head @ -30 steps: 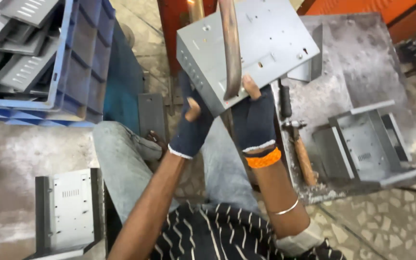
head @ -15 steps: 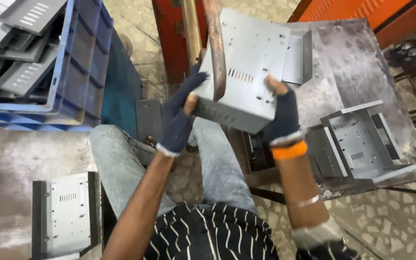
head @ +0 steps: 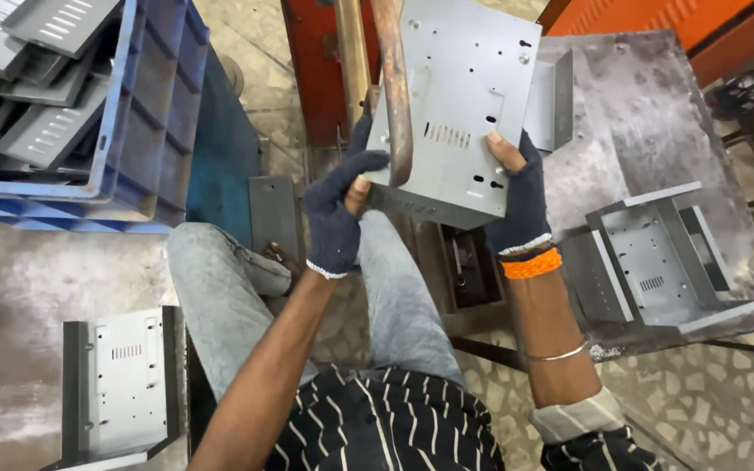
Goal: The person sits at a lever-operated sheet metal bending machine, placing painted metal enclosure panels into the machine and pulling the lever to bend their edges. They hammer the bent seams with a ball-peen hammer, turn the panels to work different sides, and set finished boxes on the table.
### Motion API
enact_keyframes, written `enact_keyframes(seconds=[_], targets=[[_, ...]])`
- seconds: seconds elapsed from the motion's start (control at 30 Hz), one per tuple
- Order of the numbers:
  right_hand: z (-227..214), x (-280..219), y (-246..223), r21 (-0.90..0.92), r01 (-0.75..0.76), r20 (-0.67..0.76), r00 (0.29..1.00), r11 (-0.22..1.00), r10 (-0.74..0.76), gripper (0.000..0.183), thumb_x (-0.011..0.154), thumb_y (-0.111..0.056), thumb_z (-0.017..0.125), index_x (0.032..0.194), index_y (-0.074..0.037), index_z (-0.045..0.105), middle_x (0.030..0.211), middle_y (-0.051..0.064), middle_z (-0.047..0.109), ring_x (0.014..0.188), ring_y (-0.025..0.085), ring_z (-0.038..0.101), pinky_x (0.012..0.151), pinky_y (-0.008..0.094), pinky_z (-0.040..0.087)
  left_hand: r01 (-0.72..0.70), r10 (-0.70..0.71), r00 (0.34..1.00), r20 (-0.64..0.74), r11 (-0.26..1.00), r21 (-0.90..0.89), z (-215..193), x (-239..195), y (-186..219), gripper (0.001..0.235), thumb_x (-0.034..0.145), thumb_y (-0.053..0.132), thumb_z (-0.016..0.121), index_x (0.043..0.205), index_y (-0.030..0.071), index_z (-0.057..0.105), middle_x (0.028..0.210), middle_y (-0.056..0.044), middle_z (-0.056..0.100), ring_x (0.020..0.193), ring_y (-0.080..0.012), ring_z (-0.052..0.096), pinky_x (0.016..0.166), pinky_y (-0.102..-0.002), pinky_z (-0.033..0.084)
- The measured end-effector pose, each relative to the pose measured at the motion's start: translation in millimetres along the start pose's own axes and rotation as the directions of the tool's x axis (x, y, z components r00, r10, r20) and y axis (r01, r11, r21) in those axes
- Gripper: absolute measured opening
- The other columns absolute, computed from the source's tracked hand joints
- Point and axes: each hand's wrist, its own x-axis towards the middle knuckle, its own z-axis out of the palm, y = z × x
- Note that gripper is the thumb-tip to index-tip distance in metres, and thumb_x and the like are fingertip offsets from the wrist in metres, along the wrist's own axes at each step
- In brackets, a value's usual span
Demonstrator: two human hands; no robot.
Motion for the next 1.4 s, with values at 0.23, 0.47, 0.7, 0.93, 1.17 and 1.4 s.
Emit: enact_keyframes(seconds=[0.23,0.47,0.7,0.93,1.17,1.4], targets=[[-19.1,24.5,31.7,-0.050,-0.019,-0.080,0.997,0.999,0.015,0.050,0.092,-0.026,0.075,0.138,-0.012,0.063,0.105,0.015,0.075,0.089,0.024,0.078,0.066,0.037,0.067,0.084,-0.084,0.996,-0.026,0.996,-0.005,-4.1,-2.8,-5.5,0.026,0.101,0.027,0.063,0.112,0.008,0.078,0.117,-0.017,0.076,0.128,-0.0322,0.062,0.112,-0.049,0.045],[-58.6,65.8,51.6,-0.127,-0.053,0.007,0.998,0.990,0.055,0.055,0.092,-0.033,0.073,0.142,-0.013,0.061,0.111,0.007,0.073,0.094,0.014,0.072,0.076,0.036,0.066,0.062,-0.065,0.998,0.027,0.991,0.115,-7.2,-9.2,-11.2,0.028,0.103,0.024,0.061,0.127,0.014,0.073,0.130,-0.013,0.072,0.133,-0.0339,0.059,0.112,-0.045,0.046],[-71.4,133.5,51.6,-0.105,-0.081,0.145,0.985,0.991,0.096,0.047,0.088,-0.025,0.075,0.134,-0.014,0.068,0.104,0.014,0.075,0.088,0.027,0.078,0.062,0.039,0.066,-0.254,0.257,0.965,0.059,0.845,0.471,10.6,-16.9,-20.3,0.054,0.094,0.010,0.076,0.145,0.012,0.059,0.142,-0.022,0.062,0.133,-0.0412,0.057,0.108,-0.048,0.051],[-71.7,146.3,58.7,-0.130,-0.157,0.140,0.975,0.979,0.175,0.046,0.083,-0.021,0.075,0.129,-0.012,0.071,0.099,0.013,0.075,0.084,0.026,0.078,0.064,0.036,0.065,-0.095,0.202,0.966,-0.161,0.857,0.506,20.6,-29.2,-15.2,0.055,0.091,0.019,0.080,0.141,0.012,0.061,0.136,-0.013,0.068,0.126,-0.0321,0.064,0.101,-0.039,0.056],[-26.3,62.0,35.7,-0.111,-0.105,0.090,0.989,0.988,0.115,0.055,0.087,-0.027,0.073,0.139,-0.012,0.063,0.105,0.013,0.074,0.091,0.023,0.076,0.071,0.037,0.065,0.122,-0.114,0.992,-0.047,0.965,0.232,-32.1,-34.3,-34.5,0.057,0.084,0.014,0.084,0.137,0.013,0.065,0.127,-0.013,0.073,0.119,-0.0240,0.068,0.094,-0.039,0.057],[7.4,47.4,39.7,-0.072,-0.090,-0.054,0.995,0.993,0.086,0.050,0.088,-0.024,0.072,0.136,-0.011,0.064,0.102,0.009,0.075,0.091,0.017,0.072,0.076,0.033,0.062,0.073,-0.086,0.995,0.054,0.974,0.214,-73.1,-11.4,-46.0,0.059,0.079,0.009,0.088,0.135,0.012,0.069,0.103,-0.015,0.079,0.090,-0.0147,0.072,0.085,-0.035,0.059]])
